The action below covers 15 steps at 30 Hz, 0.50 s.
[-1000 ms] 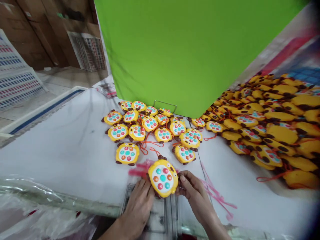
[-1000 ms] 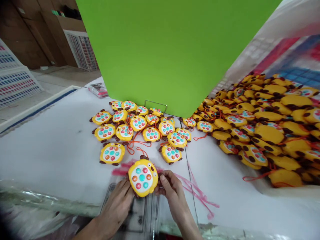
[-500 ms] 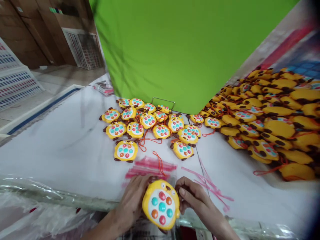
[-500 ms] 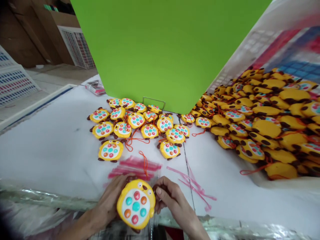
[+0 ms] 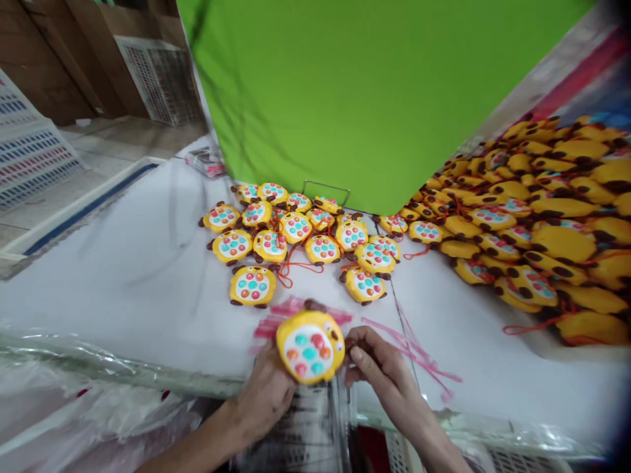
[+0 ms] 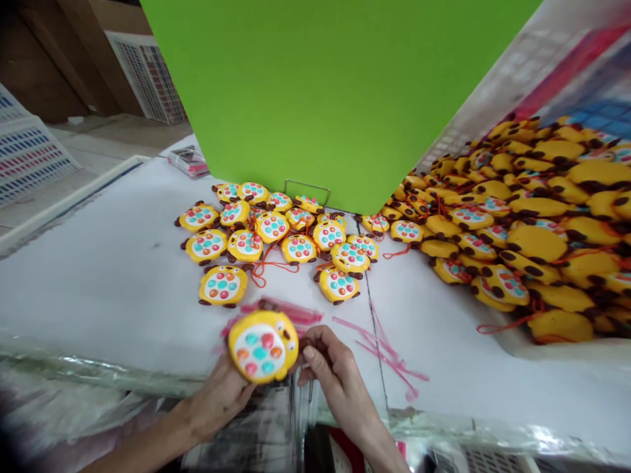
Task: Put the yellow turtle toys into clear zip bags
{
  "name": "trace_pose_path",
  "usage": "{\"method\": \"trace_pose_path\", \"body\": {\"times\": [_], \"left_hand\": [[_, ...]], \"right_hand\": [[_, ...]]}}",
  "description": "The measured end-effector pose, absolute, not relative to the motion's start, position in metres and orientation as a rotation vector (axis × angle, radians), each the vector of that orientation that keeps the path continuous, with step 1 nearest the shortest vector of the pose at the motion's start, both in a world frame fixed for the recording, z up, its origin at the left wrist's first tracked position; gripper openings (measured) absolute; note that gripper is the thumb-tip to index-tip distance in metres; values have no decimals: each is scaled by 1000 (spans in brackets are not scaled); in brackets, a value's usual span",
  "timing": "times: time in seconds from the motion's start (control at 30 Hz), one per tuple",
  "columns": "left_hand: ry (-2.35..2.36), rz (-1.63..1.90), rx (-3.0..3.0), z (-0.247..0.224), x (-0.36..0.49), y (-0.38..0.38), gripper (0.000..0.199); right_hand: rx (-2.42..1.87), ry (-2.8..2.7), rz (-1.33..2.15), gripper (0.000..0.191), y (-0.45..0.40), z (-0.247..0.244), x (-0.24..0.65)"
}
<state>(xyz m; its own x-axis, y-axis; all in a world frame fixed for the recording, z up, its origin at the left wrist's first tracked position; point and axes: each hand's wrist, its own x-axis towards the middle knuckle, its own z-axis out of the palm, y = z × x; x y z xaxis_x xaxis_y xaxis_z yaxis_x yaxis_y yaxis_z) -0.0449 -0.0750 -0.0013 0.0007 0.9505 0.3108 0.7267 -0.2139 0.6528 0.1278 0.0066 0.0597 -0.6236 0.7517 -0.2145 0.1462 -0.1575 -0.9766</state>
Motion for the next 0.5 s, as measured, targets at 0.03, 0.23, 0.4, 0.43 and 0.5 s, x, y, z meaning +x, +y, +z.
{"method": "trace_pose_path", "body": {"times": [0.03, 0.23, 0.4, 0.43, 0.5], "left_hand": [[1741, 991, 2043, -2, -43, -77, 24], [1771, 905, 2362, 4, -33, -87, 21], [1842, 982, 2294, 13, -41, -91, 16], [1862, 993, 2259, 16, -47, -93, 16], [1916, 1066, 2124, 22, -62, -97, 17]], "right_hand": [[-1063, -1659, 1721, 21, 5, 56, 125], [-1141, -2007, 1371, 15, -9, 42, 113], [-1107, -2120, 1396, 15, -6, 48, 121], [-1114, -2118, 1399, 15, -5, 48, 123], [-1127, -2091, 1420, 17, -2, 49, 129]]}}
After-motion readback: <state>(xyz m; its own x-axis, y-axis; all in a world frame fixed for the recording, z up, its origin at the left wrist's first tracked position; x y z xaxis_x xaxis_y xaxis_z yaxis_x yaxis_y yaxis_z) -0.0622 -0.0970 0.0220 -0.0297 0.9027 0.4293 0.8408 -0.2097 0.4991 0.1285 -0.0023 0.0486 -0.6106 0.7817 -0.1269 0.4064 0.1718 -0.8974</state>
